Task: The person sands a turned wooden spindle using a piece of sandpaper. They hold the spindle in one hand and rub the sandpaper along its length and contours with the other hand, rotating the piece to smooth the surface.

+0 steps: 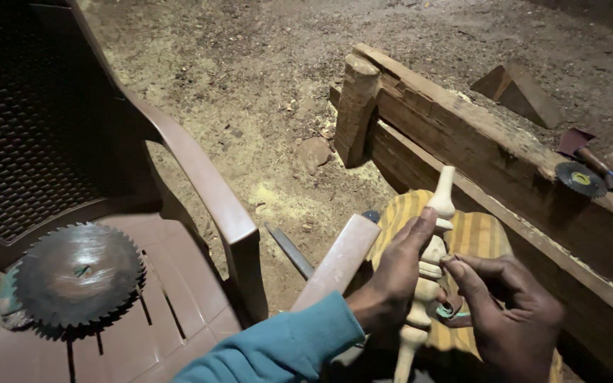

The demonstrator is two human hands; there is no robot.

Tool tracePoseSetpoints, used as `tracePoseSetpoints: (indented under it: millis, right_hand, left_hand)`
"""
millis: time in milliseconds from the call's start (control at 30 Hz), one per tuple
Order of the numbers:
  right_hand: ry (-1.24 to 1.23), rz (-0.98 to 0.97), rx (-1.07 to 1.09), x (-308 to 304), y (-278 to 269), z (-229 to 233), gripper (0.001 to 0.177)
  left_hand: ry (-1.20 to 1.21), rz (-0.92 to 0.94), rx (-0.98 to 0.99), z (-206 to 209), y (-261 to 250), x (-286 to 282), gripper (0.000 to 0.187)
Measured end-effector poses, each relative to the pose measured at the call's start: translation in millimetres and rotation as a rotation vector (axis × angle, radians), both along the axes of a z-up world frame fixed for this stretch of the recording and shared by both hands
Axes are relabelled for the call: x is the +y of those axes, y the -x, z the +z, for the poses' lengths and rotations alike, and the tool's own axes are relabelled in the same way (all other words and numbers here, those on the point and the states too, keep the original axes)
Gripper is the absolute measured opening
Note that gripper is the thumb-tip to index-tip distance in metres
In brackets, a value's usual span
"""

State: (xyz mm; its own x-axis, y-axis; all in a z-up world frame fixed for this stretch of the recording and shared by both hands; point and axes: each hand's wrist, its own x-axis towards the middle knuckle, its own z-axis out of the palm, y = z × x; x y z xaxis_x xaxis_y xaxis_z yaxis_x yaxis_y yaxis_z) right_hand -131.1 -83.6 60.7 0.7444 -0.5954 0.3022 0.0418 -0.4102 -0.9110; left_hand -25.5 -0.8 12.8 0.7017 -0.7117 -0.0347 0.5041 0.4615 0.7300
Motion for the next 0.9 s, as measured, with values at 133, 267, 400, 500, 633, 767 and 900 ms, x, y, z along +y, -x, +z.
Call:
tracePoseSetpoints:
  millis: [133, 267, 400, 500, 633, 767, 900]
  right_hand:
    - [0.198, 0.014, -0.113, -4.5, -7.9, -6.4, 0.011]
    - [0.106, -0.017, -0.067, -4.8, -5.3, -7.7, 0.012]
    - [0.041, -0.012, -0.076, 1.4, -6.6, -6.8, 0.011]
    - [-0.014, 0.008, -0.086, -1.2, -5.8, -4.4, 0.012]
    - [0.019, -0.026, -0.059, -0.9, -8.7, -6.5, 0.012]
    - [0.075, 0.037, -0.098, -10.0, -6.1, -11.7, 0.012]
    - [-0.034, -0.014, -0.055, -2.5, -6.2, -12.7, 0.010]
  left_hand:
    - [0.015, -0.043, -0.002, 6.3, 5.8, 3.5, 0.052]
    - [-0.019, -0.080, 0.064, 11.7, 13.5, 2.3, 0.049]
    - [-0.008, -0.104, 0.016, 9.5, 18.6, 1.0, 0.049]
    - [-0.055, -0.016, -0.087, 6.4, 13.4, -1.5, 0.051]
    - [-0.099, 0.000, -0.063, 11.1, 8.2, 1.3, 0.052]
    - [-0.067, -0.047, 0.001, 10.0, 10.5, 0.6, 0.052]
    - [-0.020, 0.021, -0.100, 7.8, 6.0, -2.4, 0.053]
